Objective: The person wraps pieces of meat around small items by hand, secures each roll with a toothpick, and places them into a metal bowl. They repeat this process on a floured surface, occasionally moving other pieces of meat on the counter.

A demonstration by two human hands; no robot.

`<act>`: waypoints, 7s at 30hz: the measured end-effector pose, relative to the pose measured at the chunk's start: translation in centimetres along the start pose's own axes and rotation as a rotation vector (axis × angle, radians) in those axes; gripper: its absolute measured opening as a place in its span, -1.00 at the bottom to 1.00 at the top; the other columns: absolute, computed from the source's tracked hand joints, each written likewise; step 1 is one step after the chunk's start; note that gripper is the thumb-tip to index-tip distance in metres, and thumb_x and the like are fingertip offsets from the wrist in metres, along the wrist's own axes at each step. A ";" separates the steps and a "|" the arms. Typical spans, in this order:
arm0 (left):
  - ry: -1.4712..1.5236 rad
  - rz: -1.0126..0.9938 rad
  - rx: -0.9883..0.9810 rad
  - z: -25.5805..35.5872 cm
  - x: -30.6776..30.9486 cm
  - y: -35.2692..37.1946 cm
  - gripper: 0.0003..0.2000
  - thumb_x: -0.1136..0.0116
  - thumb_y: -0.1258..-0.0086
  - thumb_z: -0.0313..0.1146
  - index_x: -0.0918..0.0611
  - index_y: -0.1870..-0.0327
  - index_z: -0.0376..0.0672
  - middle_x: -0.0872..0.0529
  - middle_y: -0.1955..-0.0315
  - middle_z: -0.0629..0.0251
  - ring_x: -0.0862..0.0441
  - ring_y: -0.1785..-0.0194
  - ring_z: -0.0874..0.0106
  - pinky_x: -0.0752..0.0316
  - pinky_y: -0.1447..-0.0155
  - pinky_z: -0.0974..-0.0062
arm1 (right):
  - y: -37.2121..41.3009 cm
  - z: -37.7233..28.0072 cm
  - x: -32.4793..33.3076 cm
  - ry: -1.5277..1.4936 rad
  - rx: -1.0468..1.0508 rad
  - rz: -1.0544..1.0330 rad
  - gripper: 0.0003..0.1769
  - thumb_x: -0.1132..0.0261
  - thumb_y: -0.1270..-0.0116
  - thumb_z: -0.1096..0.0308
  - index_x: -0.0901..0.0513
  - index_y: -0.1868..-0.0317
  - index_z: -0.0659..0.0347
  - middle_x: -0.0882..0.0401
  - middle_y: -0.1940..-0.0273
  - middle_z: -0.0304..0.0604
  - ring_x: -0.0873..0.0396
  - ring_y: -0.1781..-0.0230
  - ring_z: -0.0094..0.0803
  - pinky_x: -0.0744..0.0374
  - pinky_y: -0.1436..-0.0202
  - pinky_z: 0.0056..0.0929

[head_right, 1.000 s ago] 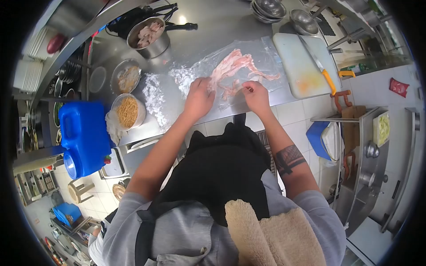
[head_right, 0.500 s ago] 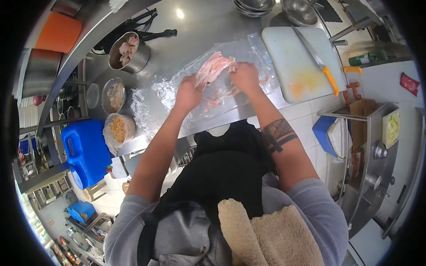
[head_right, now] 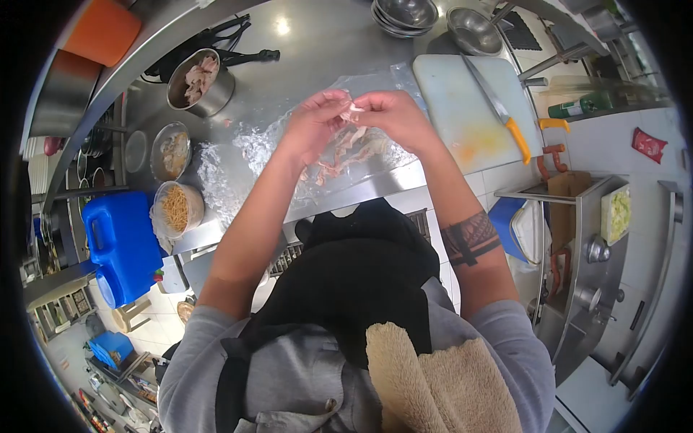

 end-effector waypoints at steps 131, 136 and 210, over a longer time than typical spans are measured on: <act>-1.582 0.405 -0.493 -5.0 7.9 2.9 -0.47 -0.36 -0.43 -0.26 -0.67 -0.46 0.14 -0.63 -0.15 0.20 -0.71 -0.15 0.08 -0.78 -0.07 0.09 | -4.0 3.1 -4.9 0.965 0.004 -0.271 -0.78 -0.33 -0.44 0.33 -0.80 0.07 0.29 -0.78 0.06 0.20 -0.75 0.01 0.18 -0.66 -0.09 0.02; -1.570 0.377 -0.413 -4.4 7.9 2.6 -0.33 -0.43 -0.35 -0.21 -0.58 -0.55 0.10 -0.58 -0.27 0.17 -0.63 -0.28 0.07 -0.74 -0.18 0.07 | -1.7 1.2 -5.2 0.921 0.036 -0.353 -0.83 -0.35 -0.45 0.36 -0.77 0.11 0.28 -0.73 0.22 0.25 -0.70 0.19 0.17 -0.62 0.06 -0.03; 0.365 0.075 -0.134 3.7 16.0 10.9 -0.88 -0.01 -0.49 -0.44 -0.59 0.12 -0.21 -0.68 -0.22 -0.47 -0.71 -0.33 -0.24 -0.63 -0.48 -0.15 | 0.4 4.3 16.8 1.188 -0.196 0.315 -0.70 -0.33 -0.28 0.42 -0.86 0.02 0.24 -0.84 0.14 0.18 -0.83 0.13 0.05 -0.74 -0.03 -0.14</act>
Point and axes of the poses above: each hand's wrist, its own y-axis away from the middle knuckle, its own x-axis out of the back of the hand, z = x × y, the point moved 4 cm from there along -y, towards the middle knuckle
